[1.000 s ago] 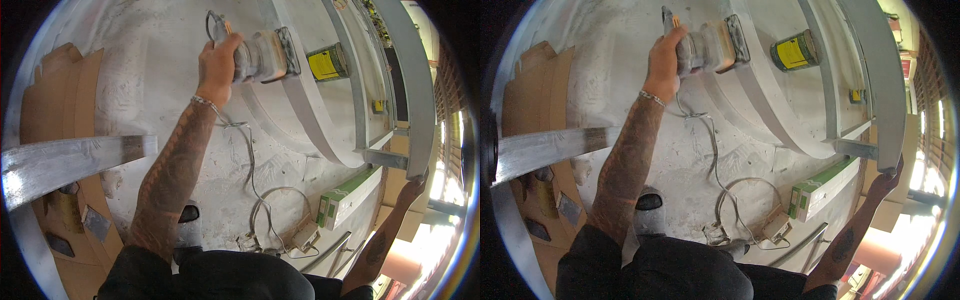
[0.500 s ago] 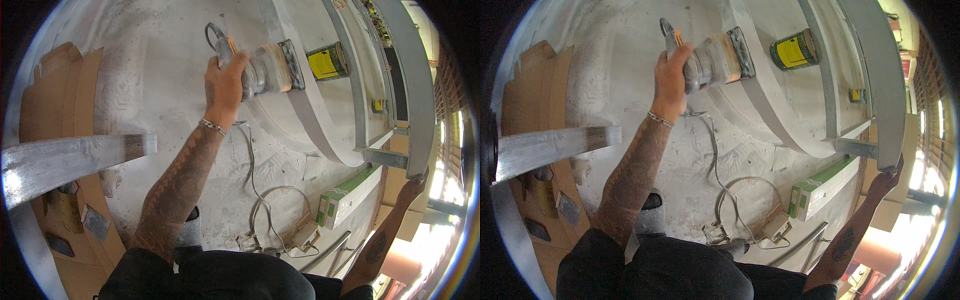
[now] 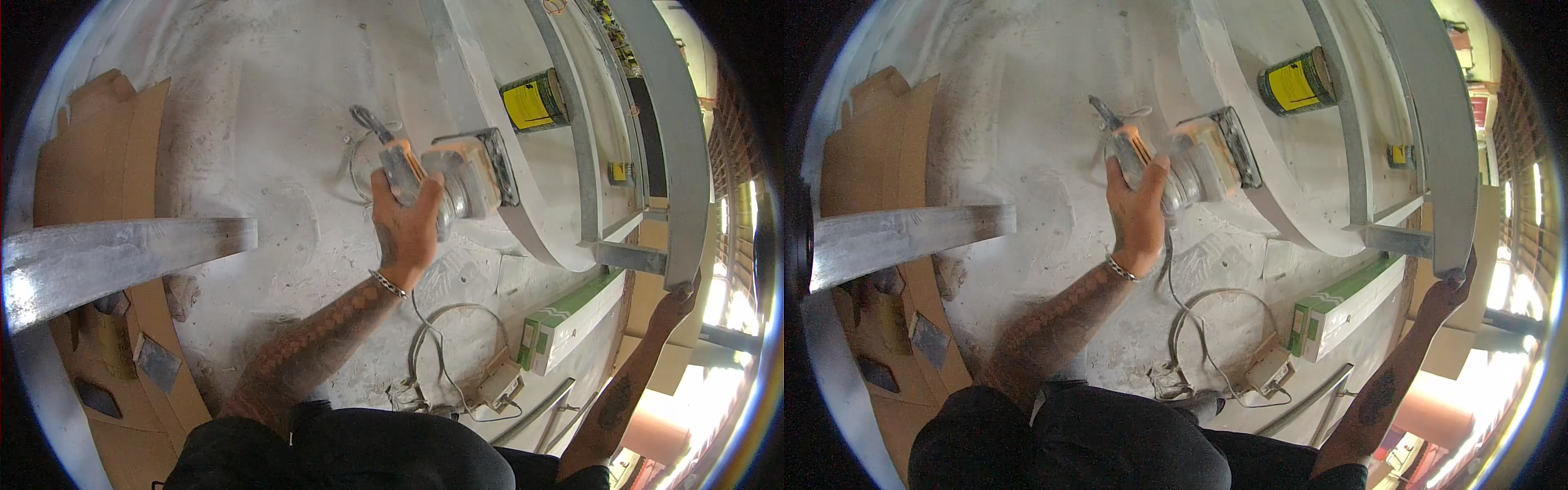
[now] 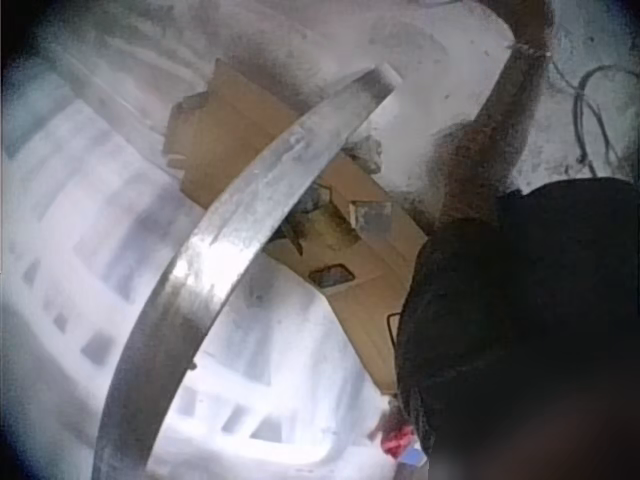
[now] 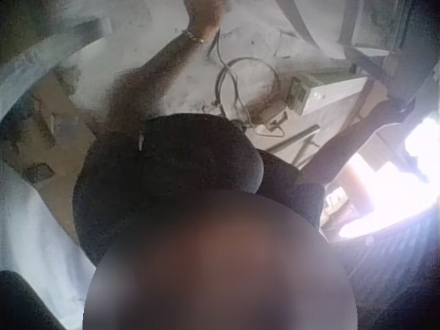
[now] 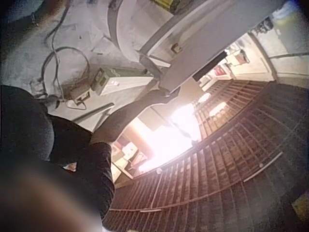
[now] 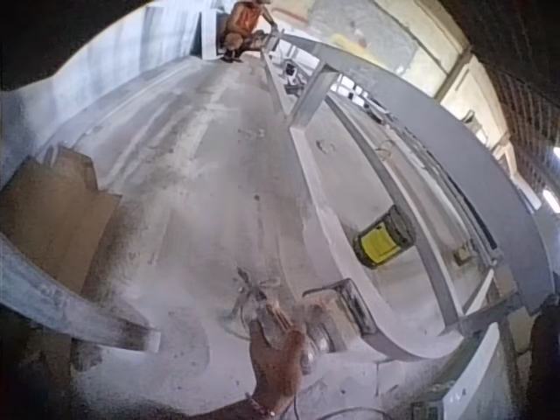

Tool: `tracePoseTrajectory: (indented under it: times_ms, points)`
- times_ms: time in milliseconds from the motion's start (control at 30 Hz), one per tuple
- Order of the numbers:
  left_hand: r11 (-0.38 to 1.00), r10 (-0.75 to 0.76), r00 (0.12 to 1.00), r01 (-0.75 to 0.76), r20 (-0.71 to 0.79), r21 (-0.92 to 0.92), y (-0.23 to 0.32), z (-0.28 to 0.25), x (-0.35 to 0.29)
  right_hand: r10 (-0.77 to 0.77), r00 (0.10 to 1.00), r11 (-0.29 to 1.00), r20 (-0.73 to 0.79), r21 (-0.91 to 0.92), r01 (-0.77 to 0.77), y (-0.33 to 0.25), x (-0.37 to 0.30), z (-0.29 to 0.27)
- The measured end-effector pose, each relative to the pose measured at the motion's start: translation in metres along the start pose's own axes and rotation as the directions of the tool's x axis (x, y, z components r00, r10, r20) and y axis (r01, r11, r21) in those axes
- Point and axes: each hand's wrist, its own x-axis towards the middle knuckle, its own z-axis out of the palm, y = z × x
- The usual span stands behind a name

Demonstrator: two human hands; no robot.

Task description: The person sands the underside of a curved white furniture piece using a handheld power sander, moving the sander along the surface.

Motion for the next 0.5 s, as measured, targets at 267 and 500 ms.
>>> tracePoseTrajectory:
  times_ms: [267,500]
  points:
    - [0.998,-0.026,1.000,0.026,0.012,0.050,-0.023,0.008,-0.043,-0.013,1.000,0.999,-0.010,-0.039,0.013,-0.001,0.004,0.002]
    - [0.977,0.003,0.992,-0.031,0.129,0.212,-0.049,0.011,-0.080,-0.022,1.000,1.000,0.000,0.010,0.022,-0.006,0.004,0.003]
